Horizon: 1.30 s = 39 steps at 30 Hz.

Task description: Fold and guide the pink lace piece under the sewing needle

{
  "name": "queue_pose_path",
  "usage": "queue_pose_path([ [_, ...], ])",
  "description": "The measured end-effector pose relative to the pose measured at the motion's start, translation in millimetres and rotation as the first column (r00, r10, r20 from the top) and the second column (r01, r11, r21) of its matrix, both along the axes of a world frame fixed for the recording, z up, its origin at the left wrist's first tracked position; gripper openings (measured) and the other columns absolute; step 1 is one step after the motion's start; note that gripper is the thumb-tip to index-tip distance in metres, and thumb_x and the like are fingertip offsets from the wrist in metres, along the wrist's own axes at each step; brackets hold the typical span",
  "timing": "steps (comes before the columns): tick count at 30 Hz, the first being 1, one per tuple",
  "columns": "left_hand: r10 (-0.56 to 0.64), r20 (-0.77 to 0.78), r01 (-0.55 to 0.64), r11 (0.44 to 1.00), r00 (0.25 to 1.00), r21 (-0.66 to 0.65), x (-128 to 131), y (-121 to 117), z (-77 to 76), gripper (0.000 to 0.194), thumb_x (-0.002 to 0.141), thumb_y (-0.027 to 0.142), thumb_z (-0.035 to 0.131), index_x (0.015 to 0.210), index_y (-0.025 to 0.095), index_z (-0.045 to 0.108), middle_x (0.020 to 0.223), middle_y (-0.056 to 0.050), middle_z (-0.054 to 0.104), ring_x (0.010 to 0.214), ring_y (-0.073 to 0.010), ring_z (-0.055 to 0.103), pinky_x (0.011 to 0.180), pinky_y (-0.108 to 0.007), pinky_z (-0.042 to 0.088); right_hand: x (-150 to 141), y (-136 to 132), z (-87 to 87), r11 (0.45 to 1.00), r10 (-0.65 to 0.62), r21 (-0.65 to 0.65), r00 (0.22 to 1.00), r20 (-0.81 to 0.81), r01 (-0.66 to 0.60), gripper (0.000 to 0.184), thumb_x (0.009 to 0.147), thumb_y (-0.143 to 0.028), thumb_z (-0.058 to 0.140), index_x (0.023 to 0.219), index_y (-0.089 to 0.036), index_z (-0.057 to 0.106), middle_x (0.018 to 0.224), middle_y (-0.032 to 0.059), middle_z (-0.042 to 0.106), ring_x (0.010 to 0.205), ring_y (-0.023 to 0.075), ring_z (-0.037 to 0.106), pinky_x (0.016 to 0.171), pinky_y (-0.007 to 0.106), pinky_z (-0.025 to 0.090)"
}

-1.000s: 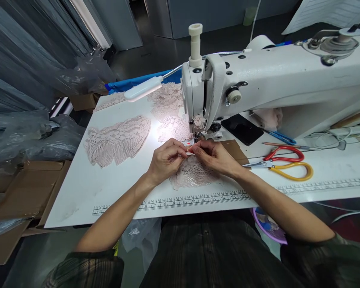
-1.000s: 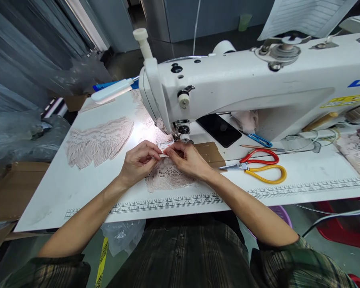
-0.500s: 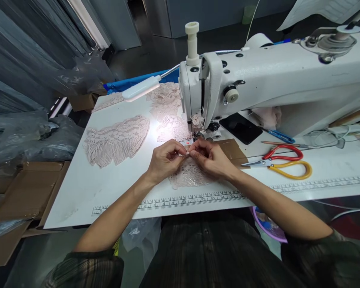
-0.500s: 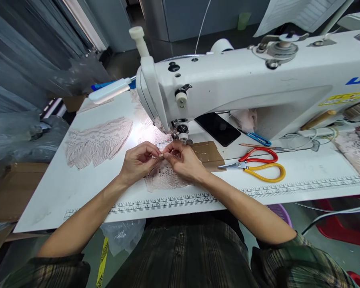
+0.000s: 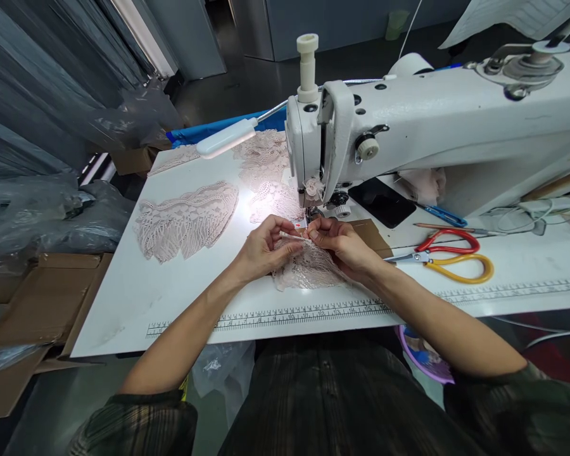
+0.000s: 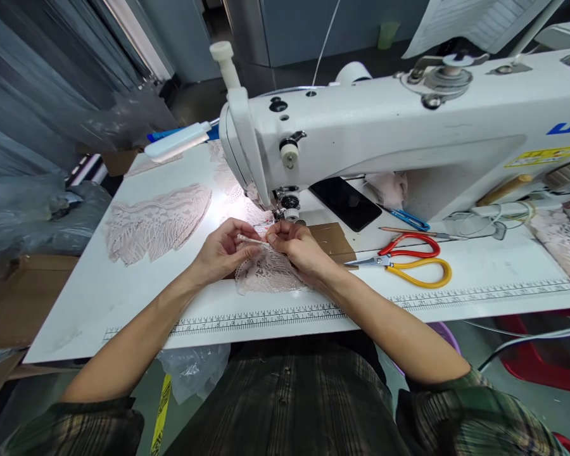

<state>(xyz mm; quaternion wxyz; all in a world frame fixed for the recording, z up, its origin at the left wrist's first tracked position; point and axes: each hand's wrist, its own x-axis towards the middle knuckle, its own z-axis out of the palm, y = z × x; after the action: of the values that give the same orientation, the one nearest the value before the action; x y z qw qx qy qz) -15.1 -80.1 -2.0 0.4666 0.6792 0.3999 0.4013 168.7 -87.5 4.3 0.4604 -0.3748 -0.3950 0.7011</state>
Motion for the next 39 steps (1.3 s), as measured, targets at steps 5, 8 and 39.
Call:
queue_pose_path([
  [5, -0.114, -0.159, 0.098, 0.99, 0.981, -0.106, -4, -2, 8.3, 0.019, 0.075, 0.03, 0.076, 0.08, 0.016, 0.064, 0.08, -0.003, 0.067, 0.076, -0.0146, 0.064, 0.066, -0.024, 0.053, -5, -7, 0.8, 0.987, -0.025, 0.162, 0.996, 0.083, 0.011, 0.022, 0.07, -0.032, 0.074, 0.074, -0.018, 0.056, 0.069, -0.0019, 0.054, 0.066, 0.0109, 0.047, 0.061, 0.026, 0.035],
  [8, -0.318, -0.158, 0.275, 0.929, 0.935, -0.246, -21, 5, 21.7, 0.008, 0.067, 0.016, 0.07, 0.075, 0.014, 0.068, 0.076, -0.003, 0.068, 0.071, -0.0129, 0.063, 0.062, -0.021, 0.049, -7, -21, 1.9, 0.994, 0.11, 0.024, 0.994, -0.021, -0.109, 0.027, 0.067, -0.032, 0.076, 0.073, -0.018, 0.054, 0.066, -0.0023, 0.053, 0.055, 0.0081, 0.04, 0.051, 0.023, 0.027],
  [39, 0.096, -0.641, 0.265, 0.856, 0.762, 0.444, -12, -38, 2.2, 0.025, 0.096, 0.038, 0.056, 0.094, 0.014, 0.063, 0.096, -0.011, 0.064, 0.086, -0.0217, 0.062, 0.072, -0.034, 0.051, 43, -27, -7.1, 0.692, -0.34, 0.577, 0.509, 0.791, -0.434, 0.033, 0.082, -0.028, 0.07, 0.112, -0.019, 0.061, 0.103, 0.0114, 0.062, 0.094, 0.0249, 0.055, 0.077, 0.038, 0.046],
])
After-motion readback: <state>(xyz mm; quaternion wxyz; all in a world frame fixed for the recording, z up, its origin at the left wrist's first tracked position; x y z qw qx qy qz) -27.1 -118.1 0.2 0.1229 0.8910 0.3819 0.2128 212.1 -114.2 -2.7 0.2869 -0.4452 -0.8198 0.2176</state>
